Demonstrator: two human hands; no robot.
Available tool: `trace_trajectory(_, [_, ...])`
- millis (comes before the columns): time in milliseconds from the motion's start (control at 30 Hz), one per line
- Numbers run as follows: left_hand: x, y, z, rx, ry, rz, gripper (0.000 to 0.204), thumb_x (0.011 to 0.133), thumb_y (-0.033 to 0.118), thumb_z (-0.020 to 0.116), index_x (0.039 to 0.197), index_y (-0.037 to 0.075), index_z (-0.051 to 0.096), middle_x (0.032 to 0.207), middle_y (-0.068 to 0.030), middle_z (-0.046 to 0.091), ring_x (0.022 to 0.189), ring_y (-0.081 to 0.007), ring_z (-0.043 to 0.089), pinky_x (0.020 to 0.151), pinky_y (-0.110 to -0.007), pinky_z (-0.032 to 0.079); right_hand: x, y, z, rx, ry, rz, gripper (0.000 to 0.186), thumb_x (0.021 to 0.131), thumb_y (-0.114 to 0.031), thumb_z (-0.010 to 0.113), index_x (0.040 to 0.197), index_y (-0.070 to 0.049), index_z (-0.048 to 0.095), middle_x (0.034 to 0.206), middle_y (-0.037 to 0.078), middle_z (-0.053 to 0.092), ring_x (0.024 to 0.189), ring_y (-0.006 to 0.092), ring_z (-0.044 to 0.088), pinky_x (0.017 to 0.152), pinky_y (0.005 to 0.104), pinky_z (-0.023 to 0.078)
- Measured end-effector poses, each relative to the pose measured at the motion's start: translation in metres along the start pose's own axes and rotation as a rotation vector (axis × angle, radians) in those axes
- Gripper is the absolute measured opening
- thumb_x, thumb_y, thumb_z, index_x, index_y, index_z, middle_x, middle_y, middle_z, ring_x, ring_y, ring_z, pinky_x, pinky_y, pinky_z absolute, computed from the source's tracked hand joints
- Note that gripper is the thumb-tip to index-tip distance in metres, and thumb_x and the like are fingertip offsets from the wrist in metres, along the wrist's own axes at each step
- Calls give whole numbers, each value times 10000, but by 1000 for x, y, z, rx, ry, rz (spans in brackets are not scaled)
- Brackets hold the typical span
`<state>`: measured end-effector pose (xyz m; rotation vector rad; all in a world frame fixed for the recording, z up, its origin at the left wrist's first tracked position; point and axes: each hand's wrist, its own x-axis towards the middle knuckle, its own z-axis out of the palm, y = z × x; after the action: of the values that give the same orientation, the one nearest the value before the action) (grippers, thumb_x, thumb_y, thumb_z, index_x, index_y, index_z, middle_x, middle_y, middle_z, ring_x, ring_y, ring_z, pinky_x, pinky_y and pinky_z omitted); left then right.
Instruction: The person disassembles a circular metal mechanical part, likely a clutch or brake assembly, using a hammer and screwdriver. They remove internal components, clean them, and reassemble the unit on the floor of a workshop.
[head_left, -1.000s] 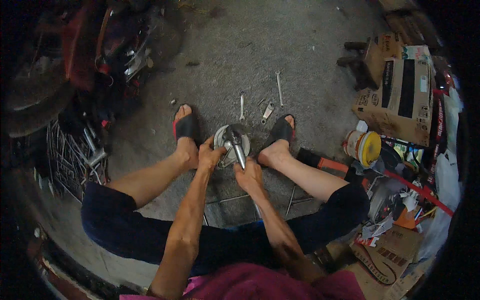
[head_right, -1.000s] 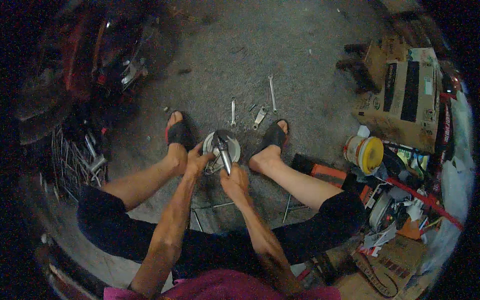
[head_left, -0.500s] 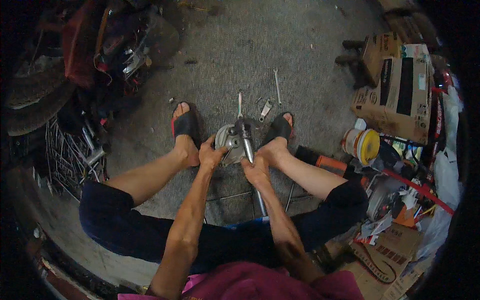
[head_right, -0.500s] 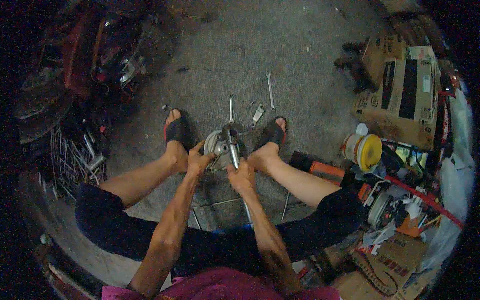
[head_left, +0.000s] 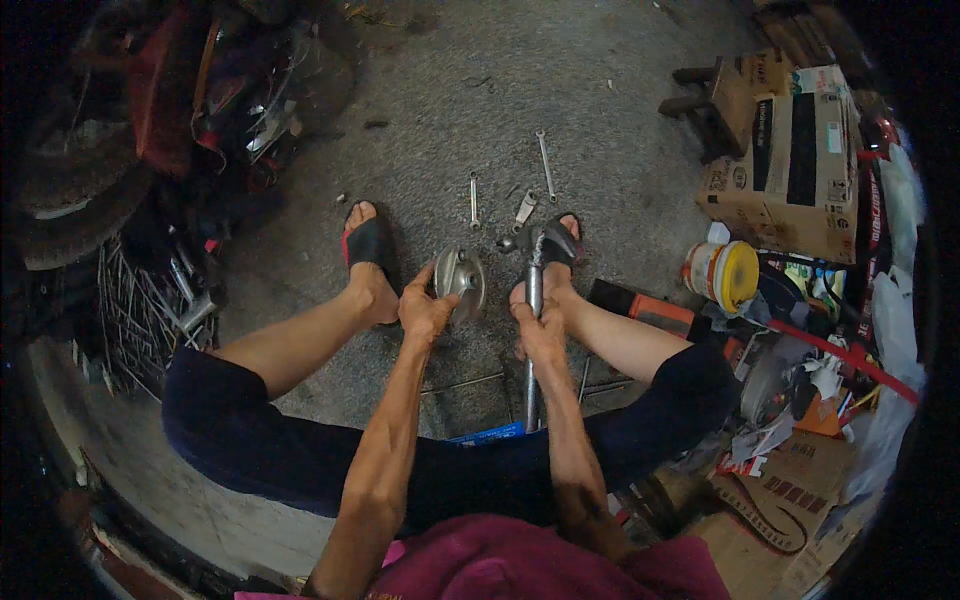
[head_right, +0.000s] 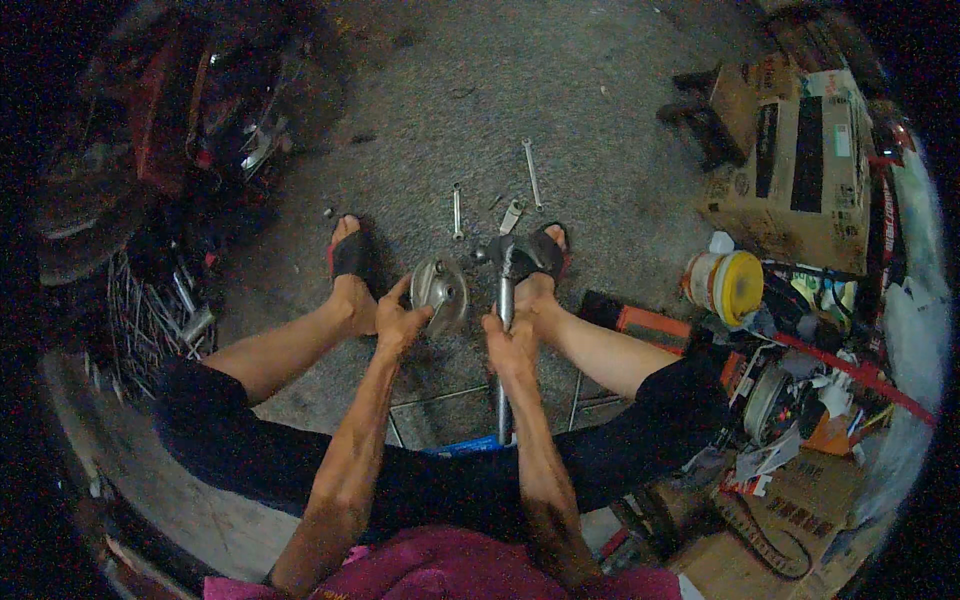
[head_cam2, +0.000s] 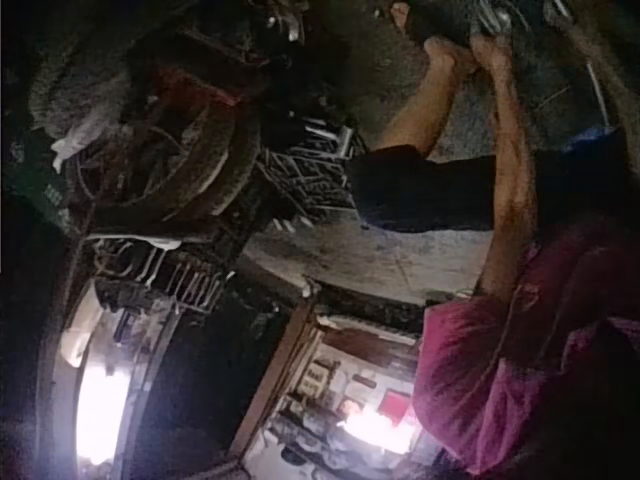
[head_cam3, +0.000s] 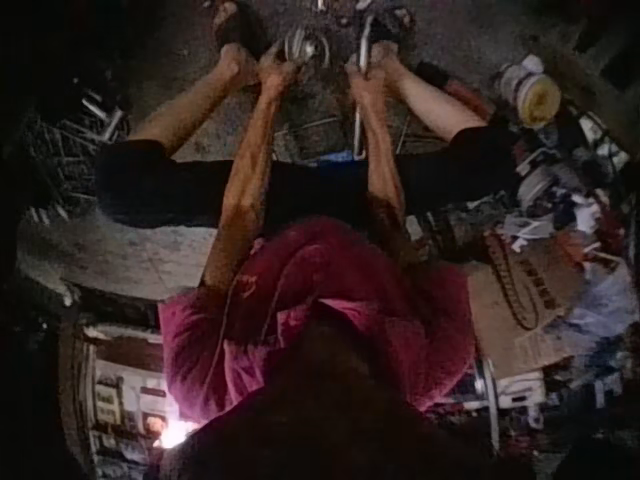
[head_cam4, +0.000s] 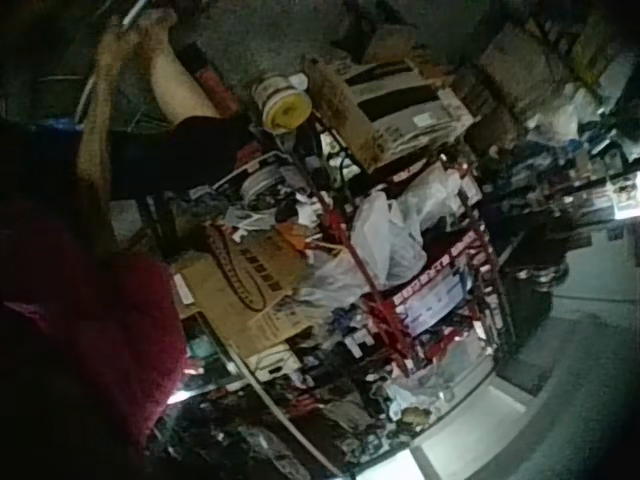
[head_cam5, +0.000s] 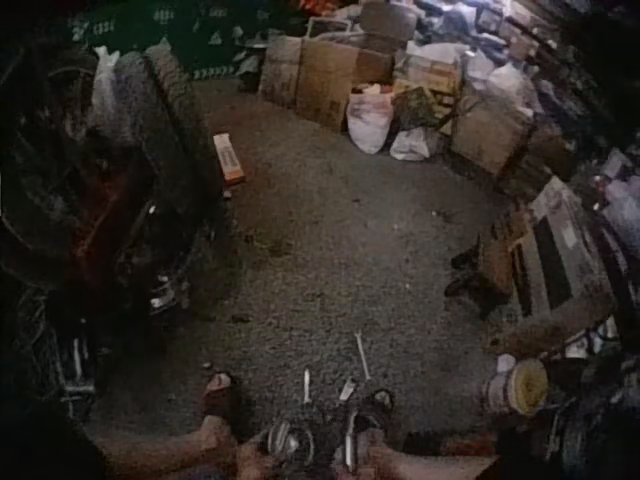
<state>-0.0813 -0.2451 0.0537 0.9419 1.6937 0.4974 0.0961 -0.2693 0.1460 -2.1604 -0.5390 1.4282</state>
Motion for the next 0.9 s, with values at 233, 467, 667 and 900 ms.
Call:
trace_trajectory(233, [6,-3,3,237,-11,52,726,646,121,755,1340,79,548,1190,-154,665,1080,-257,650,927,-333,484,12,31,11,-202,-119,80,297,830,-261,660,887,15,565,567,81,551,467,211,575,428,363,454])
trace_trajectory(467, [6,2,1,190,-5,8,732,659,150,760,1351,75,533,1141,-172,678,1047,-294,660,915,-362,497,11,22,24,-31,-2,122,256,843,-219,647,730,-36,508,555,49,495,430,157,487,401,333,379])
trace_trajectory(667, [1,-3,3,294,118,97,659,684,215,712,1321,121,571,1142,-215,652,1024,-387,636,888,-432,496,52,71,25,-161,44,-69,212,856,-195,631,810,-12,533,543,25,471,434,133,464,399,329,356])
trace_trajectory(900, [-3,-5,-1,267,136,-78,636,701,267,723,1302,125,571,1069,-229,658,1013,-395,635,864,-463,501,64,32,29,-397,125,-133,388,802,-257,685,934,94,584,677,151,576,629,233,593,547,393,446])
